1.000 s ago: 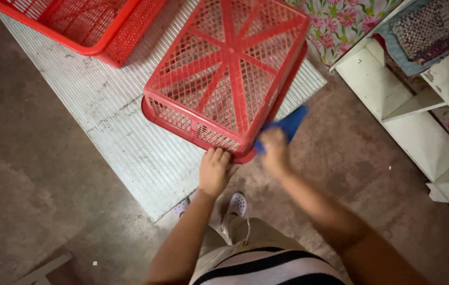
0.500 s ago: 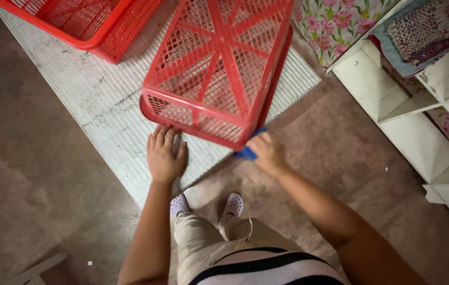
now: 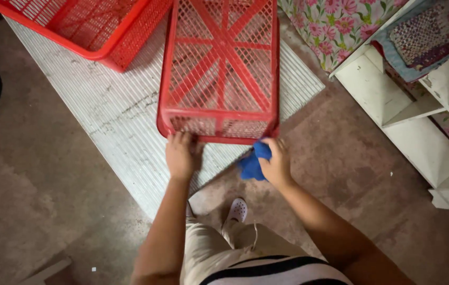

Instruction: The person wipes the inside and outside of a red plastic basket using a blue cloth. They rotate the basket to clean all sides, then place it on a shelf. The person repeats the process with a second red basket.

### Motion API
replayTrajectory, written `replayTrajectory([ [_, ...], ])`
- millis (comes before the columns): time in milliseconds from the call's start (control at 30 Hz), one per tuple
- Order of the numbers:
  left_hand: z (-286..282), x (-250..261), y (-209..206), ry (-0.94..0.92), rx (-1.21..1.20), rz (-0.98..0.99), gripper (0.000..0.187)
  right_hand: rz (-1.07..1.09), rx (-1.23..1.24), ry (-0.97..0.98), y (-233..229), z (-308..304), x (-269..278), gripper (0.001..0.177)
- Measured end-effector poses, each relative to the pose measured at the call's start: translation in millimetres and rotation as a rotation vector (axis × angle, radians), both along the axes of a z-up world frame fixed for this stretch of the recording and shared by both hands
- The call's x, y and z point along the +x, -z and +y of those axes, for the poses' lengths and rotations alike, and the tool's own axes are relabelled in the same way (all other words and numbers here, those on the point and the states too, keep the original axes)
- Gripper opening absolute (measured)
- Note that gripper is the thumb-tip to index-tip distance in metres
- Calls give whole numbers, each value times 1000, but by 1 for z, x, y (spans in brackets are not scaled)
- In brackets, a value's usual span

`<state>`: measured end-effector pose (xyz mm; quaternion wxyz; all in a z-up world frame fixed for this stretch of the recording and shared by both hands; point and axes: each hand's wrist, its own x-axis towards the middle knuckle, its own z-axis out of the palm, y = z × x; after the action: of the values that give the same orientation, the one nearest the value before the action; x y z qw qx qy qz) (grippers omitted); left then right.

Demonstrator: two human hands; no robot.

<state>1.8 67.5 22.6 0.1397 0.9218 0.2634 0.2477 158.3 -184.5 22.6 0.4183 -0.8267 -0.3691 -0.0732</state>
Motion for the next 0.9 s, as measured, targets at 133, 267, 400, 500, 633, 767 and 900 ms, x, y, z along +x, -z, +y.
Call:
replayTrajectory([
  [133, -53, 11, -3, 29, -56, -84, 32, -140, -42, -75, -19, 8, -7, 44],
  [267, -67, 9, 10, 31, -132, -42, 21, -302, -203, 2, 16, 33, -15, 58],
  [400, -58, 0, -2, 125, -156, -71, 13, -398, -212, -18, 17, 48, -36, 61],
  [500, -59, 0, 2, 140, -132, -15, 15, -326, -167, -133, 26, 28, -15, 58],
  [633, -59, 2, 6, 102, -143, 17, 32, -309, -556, -153, 19, -13, 19, 75],
  [767, -48, -5, 3, 129, -198, 10, 39, -439, -488, -138, 55, -16, 32, 73],
  [900, -1, -23, -13, 121, -297, -102, 26, -543, -327, -169, 20, 19, -39, 47],
])
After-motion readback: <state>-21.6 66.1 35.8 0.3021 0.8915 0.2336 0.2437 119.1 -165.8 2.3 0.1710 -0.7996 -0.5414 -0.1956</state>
